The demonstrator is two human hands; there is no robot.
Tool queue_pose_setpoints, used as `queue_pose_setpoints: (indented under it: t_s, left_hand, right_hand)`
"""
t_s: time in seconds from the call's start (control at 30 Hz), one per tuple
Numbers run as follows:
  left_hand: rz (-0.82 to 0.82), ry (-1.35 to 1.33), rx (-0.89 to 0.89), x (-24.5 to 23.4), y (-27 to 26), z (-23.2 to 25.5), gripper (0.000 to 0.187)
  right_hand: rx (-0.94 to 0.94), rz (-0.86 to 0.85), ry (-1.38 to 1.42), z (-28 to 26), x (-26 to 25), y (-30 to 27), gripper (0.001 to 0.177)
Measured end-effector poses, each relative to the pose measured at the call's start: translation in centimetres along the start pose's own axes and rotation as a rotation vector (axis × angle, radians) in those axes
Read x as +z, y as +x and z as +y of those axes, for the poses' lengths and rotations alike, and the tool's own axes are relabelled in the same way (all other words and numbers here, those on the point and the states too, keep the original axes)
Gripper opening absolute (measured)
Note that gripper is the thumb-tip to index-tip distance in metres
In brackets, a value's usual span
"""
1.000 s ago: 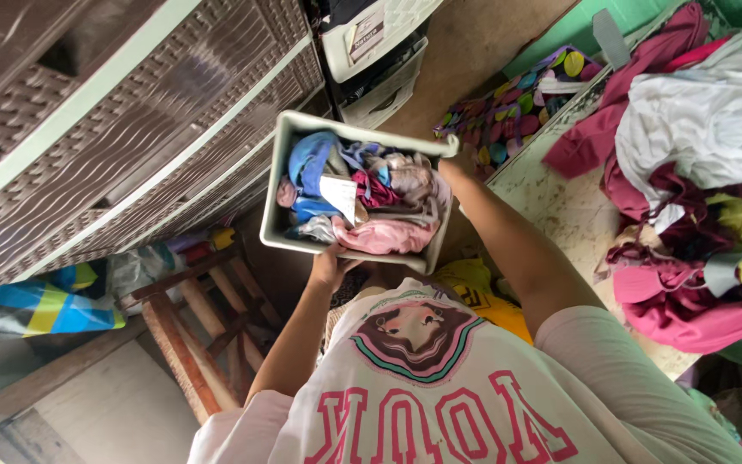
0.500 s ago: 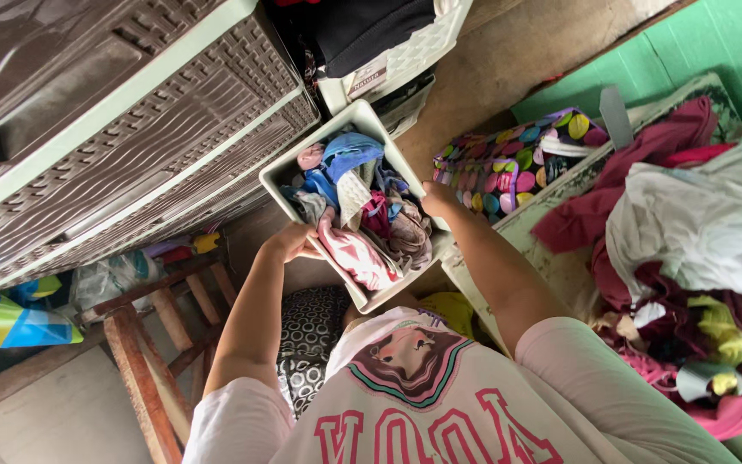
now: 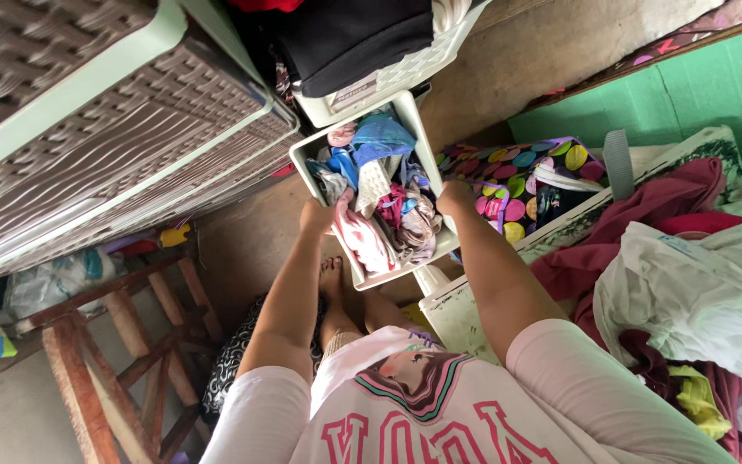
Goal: The person removes clothes from a yellow bag, places them on a table, and then sorts and organizes clothes into different drawers of a plastic cabinet.
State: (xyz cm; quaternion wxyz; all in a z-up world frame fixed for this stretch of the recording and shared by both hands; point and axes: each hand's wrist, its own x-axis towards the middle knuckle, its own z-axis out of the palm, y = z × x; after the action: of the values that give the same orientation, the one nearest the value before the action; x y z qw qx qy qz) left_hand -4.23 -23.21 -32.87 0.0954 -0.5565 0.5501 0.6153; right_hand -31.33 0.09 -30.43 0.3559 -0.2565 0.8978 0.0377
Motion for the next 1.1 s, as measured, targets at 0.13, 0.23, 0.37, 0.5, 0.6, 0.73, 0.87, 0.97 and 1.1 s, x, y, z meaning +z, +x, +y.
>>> queue_pose_setpoints:
  t_s: [0.13,0.23,0.37,0.5,0.6,0.73,0.87,0.97,1.1]
  left_hand:
    - [0.244,0.344,0.151,4.6,1.5,1.3,0.072]
    - [0.185,0.326,0.057,4.6,2.2,2.2,0.079]
    - [0.119,0.326,0.21,2.4,-0.6,4.9,0.077]
    - [-0.15,0.018,0.055,0.3,-5.1,10.0,0.071]
    - [-0.153,0.141,-0.016,-0.2,-7.3,12.4,0.064]
    - [-0.239,0.15,-0.124,-0.2,-5.6,11.1,0.065]
    - [-0.285,0.108,-0.169,0.2,-1.0,7.9,0.05]
    - [-0.337,0.143,-0.198,0.4,0.1,6.1,0.047]
    - [-0.27,0.129,-0.204,0.5,0.4,6.0,0.043]
  right_hand:
    - [0.07,0.002,-0.041,3.0,-1.6,2.3,0.038]
    - [0.05,0.005,-0.035,4.4,-1.3,3.1,0.035]
    - [0.114,-0.121,0.024,4.1,-1.7,3.4,0.027]
    - [0.271,-0.255,0.186,3.0,-4.1,1.4,0.026]
    - [0.284,-0.255,0.172,2.0,-5.1,0.7,0.026]
    - [0.228,-0.235,0.129,2.8,-4.0,1.5,0.026]
    - [0.203,-0.296,0.016,3.5,-2.8,3.3,0.026]
    - [0.118,-0.371,-0.147,3.5,-2.6,3.5,0.027]
    - [0.175,-0.286,-0.047,2.3,-3.5,2.3,0.028]
